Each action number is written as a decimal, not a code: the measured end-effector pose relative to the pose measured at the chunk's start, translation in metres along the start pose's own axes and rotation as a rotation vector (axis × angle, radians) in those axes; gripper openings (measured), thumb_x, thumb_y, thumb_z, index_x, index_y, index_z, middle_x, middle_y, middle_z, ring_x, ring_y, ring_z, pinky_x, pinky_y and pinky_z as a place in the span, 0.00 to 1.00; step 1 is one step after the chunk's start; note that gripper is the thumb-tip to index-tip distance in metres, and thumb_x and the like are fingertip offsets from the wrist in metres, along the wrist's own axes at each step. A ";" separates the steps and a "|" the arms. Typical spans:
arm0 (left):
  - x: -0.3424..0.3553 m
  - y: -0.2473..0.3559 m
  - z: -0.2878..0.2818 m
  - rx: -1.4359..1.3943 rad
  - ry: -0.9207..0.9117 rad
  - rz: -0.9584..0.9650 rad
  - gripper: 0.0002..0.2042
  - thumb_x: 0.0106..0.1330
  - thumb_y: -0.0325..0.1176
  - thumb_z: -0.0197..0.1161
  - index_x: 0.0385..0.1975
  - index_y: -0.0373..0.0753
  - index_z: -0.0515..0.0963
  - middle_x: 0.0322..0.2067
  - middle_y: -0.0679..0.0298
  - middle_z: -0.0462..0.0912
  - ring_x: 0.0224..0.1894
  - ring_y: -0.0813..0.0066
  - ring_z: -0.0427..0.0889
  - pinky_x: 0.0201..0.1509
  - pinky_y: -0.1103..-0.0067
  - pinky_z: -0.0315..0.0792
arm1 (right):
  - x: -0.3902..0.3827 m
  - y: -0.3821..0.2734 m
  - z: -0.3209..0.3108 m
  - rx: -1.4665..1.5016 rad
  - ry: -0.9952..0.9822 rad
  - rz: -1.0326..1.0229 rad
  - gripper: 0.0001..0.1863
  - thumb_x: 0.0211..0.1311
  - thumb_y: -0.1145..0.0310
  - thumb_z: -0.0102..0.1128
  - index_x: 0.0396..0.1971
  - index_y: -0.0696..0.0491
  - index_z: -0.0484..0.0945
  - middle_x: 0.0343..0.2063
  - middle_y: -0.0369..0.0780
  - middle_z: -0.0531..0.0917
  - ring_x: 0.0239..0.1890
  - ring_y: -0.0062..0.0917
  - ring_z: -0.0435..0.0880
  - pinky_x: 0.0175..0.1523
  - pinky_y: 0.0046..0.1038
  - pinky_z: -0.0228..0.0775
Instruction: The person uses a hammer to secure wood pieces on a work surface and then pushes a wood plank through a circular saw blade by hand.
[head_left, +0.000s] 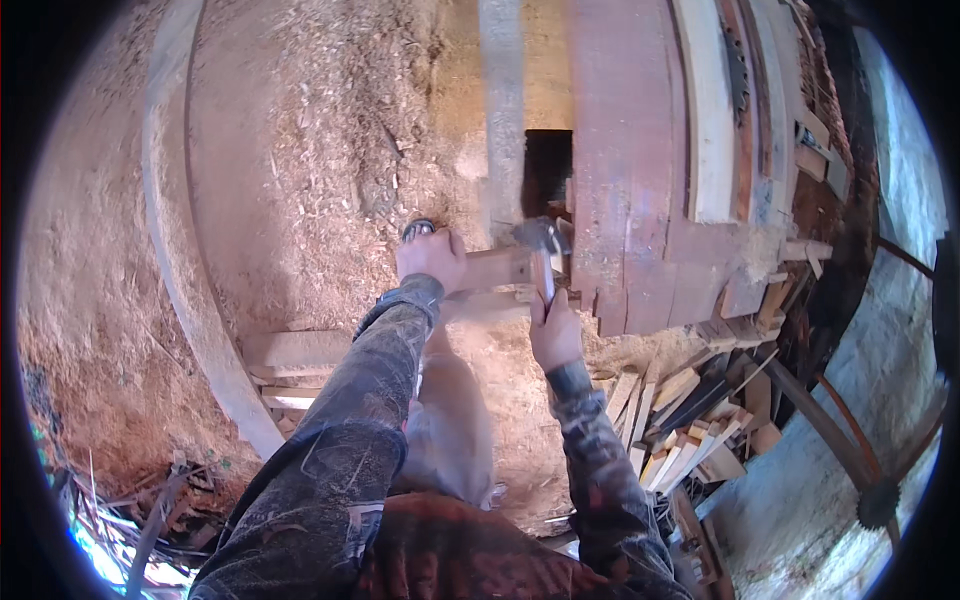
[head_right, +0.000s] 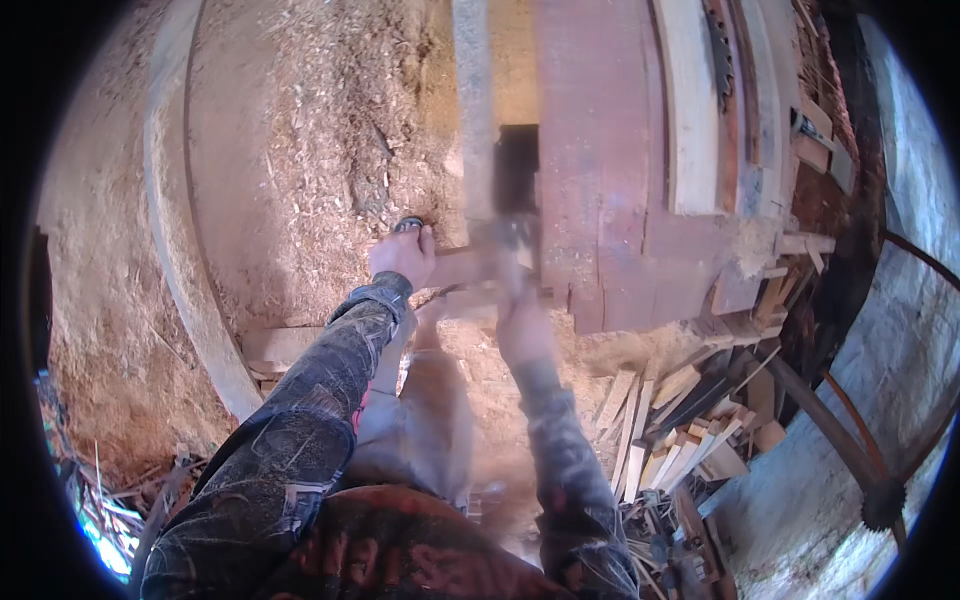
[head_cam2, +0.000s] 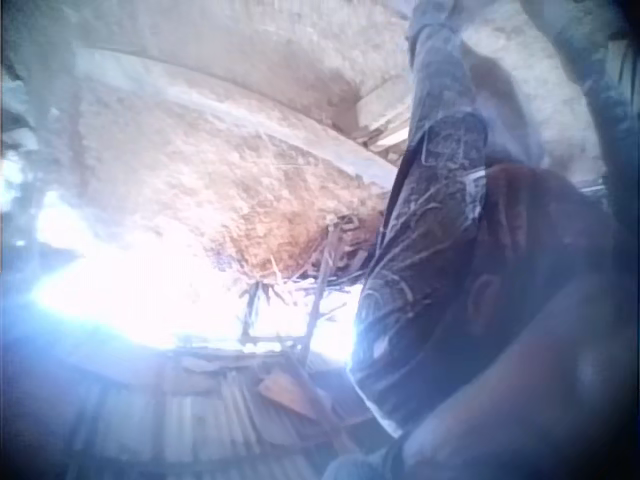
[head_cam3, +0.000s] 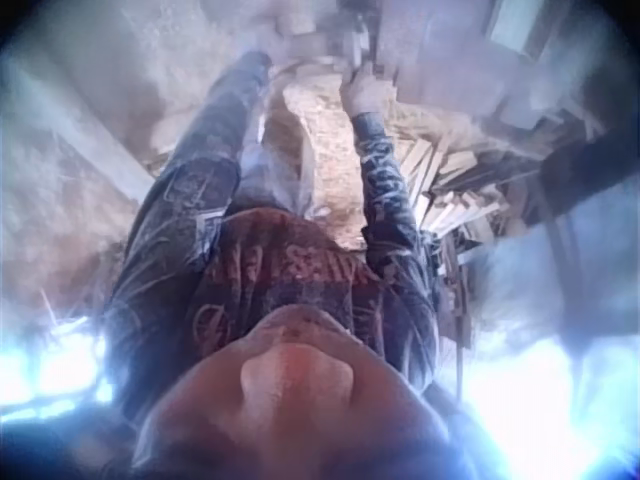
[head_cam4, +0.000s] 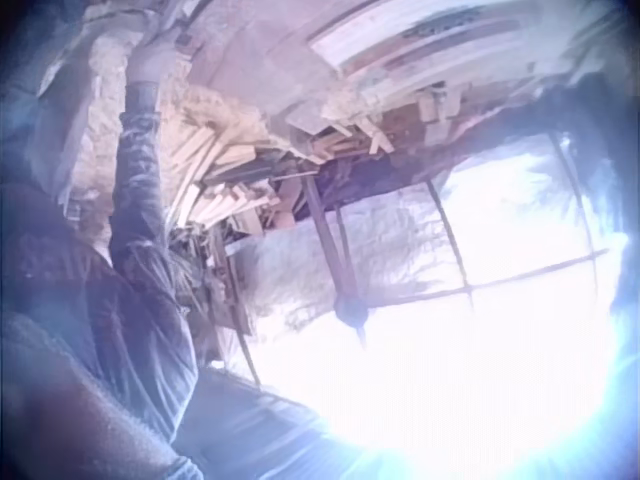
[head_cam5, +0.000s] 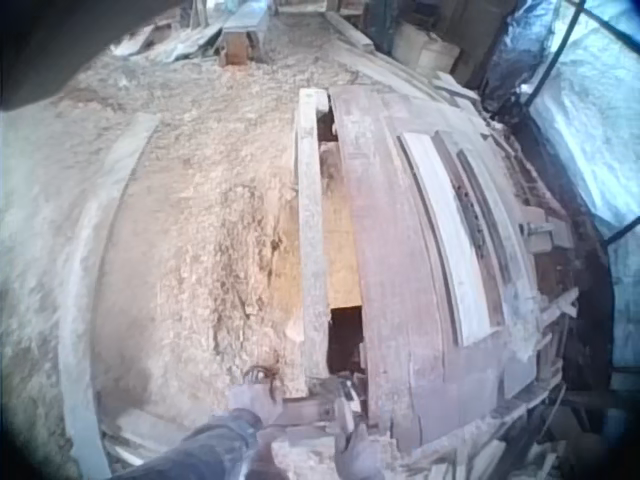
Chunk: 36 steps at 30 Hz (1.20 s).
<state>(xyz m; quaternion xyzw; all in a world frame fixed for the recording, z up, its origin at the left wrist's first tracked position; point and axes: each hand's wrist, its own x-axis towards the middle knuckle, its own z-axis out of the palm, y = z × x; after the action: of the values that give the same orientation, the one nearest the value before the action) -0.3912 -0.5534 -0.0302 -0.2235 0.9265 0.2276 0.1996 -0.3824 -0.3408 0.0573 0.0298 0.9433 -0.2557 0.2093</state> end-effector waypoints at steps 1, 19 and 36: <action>-0.003 0.003 0.006 -0.011 -0.005 0.028 0.22 0.73 0.47 0.49 0.27 0.40 0.84 0.23 0.48 0.85 0.27 0.47 0.86 0.36 0.57 0.81 | 0.003 0.009 0.001 -0.008 -0.089 0.078 0.22 0.72 0.57 0.57 0.46 0.65 0.72 0.23 0.60 0.79 0.28 0.55 0.83 0.30 0.50 0.71; -0.033 0.071 -0.012 -0.268 0.211 0.223 0.18 0.66 0.37 0.63 0.54 0.41 0.74 0.53 0.48 0.72 0.58 0.45 0.71 0.61 0.54 0.66 | 0.028 0.114 -0.125 -0.336 0.088 -0.139 0.19 0.61 0.54 0.68 0.44 0.51 0.78 0.44 0.45 0.81 0.48 0.43 0.79 0.54 0.44 0.72; 0.020 0.285 0.038 0.235 0.526 0.123 0.26 0.76 0.49 0.44 0.66 0.41 0.67 0.68 0.50 0.66 0.72 0.49 0.61 0.73 0.55 0.58 | 0.204 0.360 -0.272 -0.320 0.410 0.096 0.39 0.67 0.52 0.54 0.73 0.54 0.56 0.73 0.53 0.56 0.74 0.50 0.55 0.76 0.50 0.45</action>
<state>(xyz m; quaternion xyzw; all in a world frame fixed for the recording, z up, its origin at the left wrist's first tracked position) -0.5413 -0.3134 0.0246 -0.1935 0.9782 0.0648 -0.0373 -0.6127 0.0963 0.0168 0.0924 0.9920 -0.0815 0.0281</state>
